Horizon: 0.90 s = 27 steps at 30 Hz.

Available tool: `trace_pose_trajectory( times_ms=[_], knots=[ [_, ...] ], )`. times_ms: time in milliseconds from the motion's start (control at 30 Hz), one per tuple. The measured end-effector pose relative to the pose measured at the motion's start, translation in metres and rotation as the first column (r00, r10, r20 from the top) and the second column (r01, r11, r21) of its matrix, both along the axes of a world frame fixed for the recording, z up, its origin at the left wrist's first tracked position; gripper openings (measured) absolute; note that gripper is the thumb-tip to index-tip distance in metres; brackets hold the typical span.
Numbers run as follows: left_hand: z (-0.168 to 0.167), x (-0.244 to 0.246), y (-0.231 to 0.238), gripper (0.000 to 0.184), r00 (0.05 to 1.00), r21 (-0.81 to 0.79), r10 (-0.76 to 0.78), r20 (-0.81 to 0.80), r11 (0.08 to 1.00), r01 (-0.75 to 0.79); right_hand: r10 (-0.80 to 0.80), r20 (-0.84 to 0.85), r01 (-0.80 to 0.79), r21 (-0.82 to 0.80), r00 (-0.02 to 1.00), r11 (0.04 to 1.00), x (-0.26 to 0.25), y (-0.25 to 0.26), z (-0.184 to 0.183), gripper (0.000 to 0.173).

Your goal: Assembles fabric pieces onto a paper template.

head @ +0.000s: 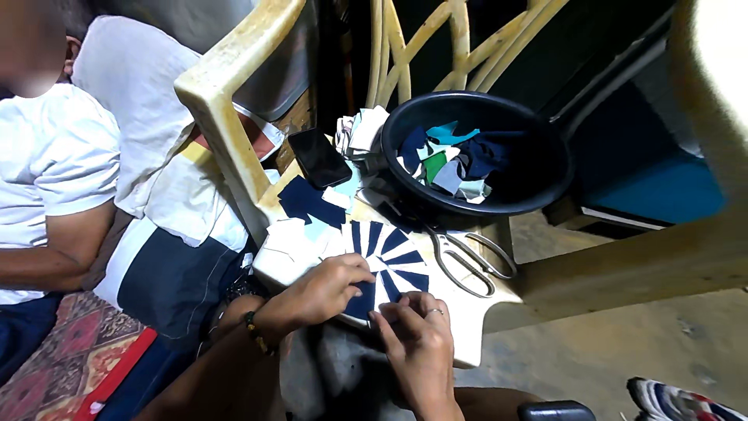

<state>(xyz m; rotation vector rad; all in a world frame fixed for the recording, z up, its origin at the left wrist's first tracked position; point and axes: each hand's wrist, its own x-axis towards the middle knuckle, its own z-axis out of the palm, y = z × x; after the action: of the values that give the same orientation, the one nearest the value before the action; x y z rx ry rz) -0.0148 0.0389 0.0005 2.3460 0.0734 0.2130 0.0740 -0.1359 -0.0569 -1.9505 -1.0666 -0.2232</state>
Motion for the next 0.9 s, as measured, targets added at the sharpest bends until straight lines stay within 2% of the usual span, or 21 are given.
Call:
trace_pose_trajectory(
  times_ms=[133,233,333,433,567,667,800,833,867,900],
  knots=[
    [0.001,0.0,-0.002,0.025,0.999,0.125,0.038,0.004,0.991,-0.038,-0.005,0.005,0.005,-0.001,1.0,1.0,-0.001,0.0,-0.001,0.02],
    [-0.006,-0.005,-0.009,0.026,0.991,0.301,0.059,0.117,0.949,-0.092,-0.011,0.01,0.011,-0.007,1.0,1.0,-0.001,0.0,0.0,0.02],
    [-0.02,-0.013,-0.022,0.034,0.979,0.396,0.024,0.202,0.912,-0.105,-0.008,0.002,0.008,-0.007,1.0,1.0,0.0,0.0,0.0,0.021],
    [-0.038,-0.02,-0.028,0.055,0.991,0.492,-0.002,0.135,0.868,-0.065,-0.008,-0.001,0.008,-0.005,1.0,1.0,-0.001,0.001,-0.001,0.021],
    [-0.05,-0.022,-0.027,0.066,0.996,0.575,-0.015,0.084,0.817,-0.036,-0.008,0.002,0.008,-0.009,1.0,1.0,-0.001,0.0,-0.002,0.022],
    [-0.045,-0.021,-0.026,0.073,1.0,0.56,-0.014,0.025,0.829,-0.002,0.014,0.01,-0.014,-0.003,1.0,1.0,0.001,0.0,0.0,0.021],
    [-0.027,-0.018,-0.024,0.084,0.976,0.4,-0.035,-0.217,0.909,0.121,0.055,0.0,-0.055,-0.033,0.998,0.998,0.001,-0.003,0.004,0.022],
    [-0.028,-0.02,-0.021,0.082,0.982,0.348,-0.057,-0.182,0.93,0.118,0.055,-0.004,-0.055,-0.047,0.998,0.997,0.0,-0.004,0.003,0.023],
    [-0.031,-0.025,-0.018,0.072,0.998,0.3,-0.052,-0.045,0.952,0.063,0.06,-0.005,-0.06,-0.053,0.998,0.997,0.002,-0.004,0.002,0.023],
    [-0.038,-0.032,-0.018,0.058,0.98,0.222,0.019,0.197,0.973,-0.063,0.072,-0.011,-0.073,-0.045,0.997,0.996,0.003,-0.005,0.001,0.023]
  ],
)
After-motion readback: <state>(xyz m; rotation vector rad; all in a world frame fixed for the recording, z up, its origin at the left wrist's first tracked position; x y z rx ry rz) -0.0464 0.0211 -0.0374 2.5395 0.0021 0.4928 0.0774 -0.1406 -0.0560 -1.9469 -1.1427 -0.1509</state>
